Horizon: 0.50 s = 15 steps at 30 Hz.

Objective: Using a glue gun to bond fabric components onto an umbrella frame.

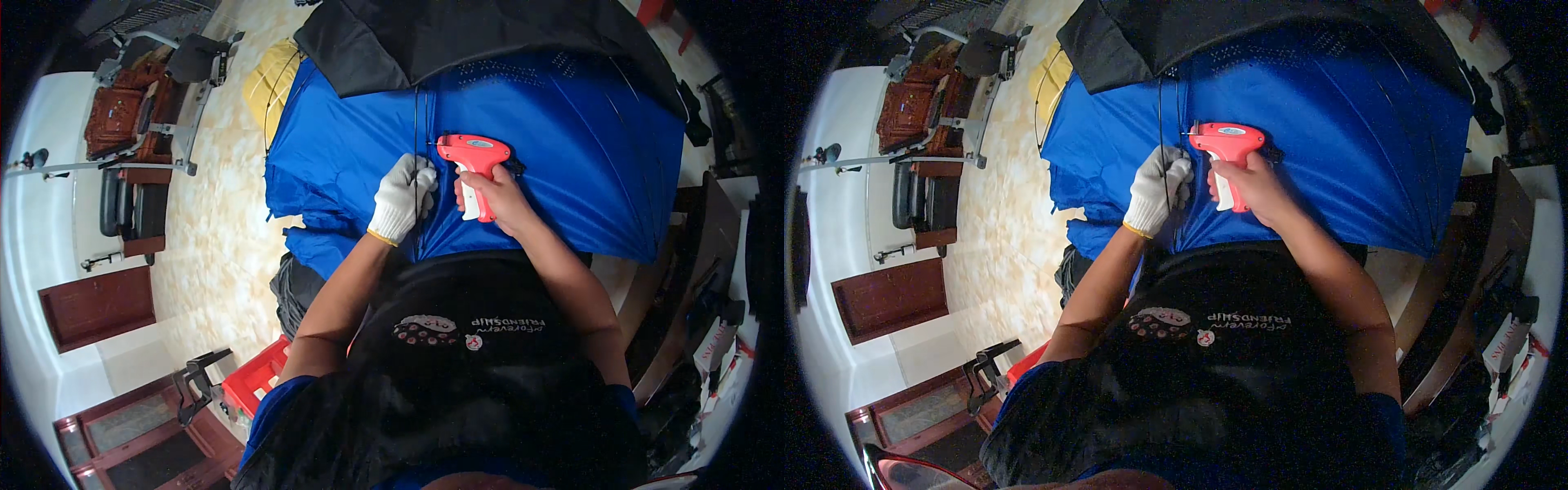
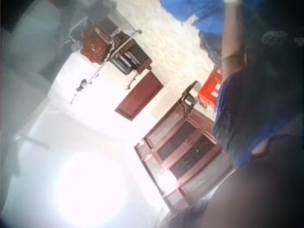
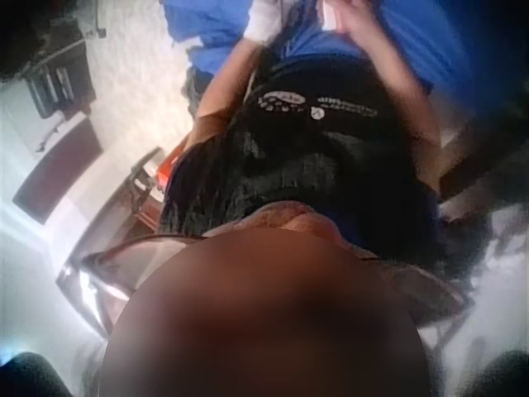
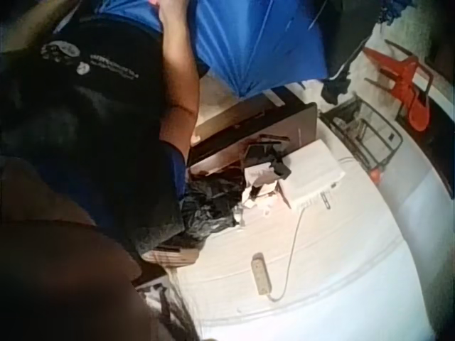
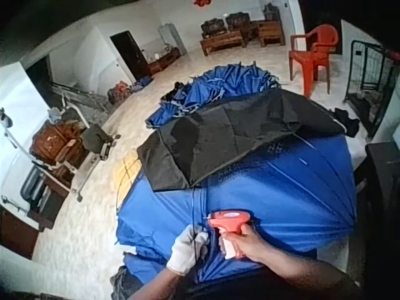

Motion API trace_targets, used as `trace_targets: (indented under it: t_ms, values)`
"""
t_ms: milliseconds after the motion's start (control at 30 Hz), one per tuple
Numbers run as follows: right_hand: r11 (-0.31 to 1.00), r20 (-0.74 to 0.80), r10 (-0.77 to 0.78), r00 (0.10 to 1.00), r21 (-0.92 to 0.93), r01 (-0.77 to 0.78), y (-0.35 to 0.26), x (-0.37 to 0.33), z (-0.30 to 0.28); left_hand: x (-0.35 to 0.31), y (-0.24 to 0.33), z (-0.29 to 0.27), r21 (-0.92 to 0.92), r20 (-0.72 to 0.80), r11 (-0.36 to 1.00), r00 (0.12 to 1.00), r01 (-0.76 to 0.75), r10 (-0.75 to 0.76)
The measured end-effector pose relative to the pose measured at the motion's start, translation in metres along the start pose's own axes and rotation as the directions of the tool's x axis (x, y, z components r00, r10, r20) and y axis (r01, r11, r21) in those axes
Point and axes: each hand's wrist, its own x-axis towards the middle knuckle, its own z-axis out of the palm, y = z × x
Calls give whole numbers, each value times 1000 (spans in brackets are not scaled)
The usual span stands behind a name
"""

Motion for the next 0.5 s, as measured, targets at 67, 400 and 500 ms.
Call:
trace_targets:
  t_ms: [67,400,500]
  values:
    - [1000,4,0,1000,0,0,-1,-1,2,-1,1,-1,-6,8,1000,1000,-1,1]
    - [999,43,25,999,-34,-24,4,4,2,-1,7,4,35,109,999,994,-25,21]
    - [1000,29,27,999,-4,-27,-6,0,-2,3,12,11,8,100,999,994,-53,52]
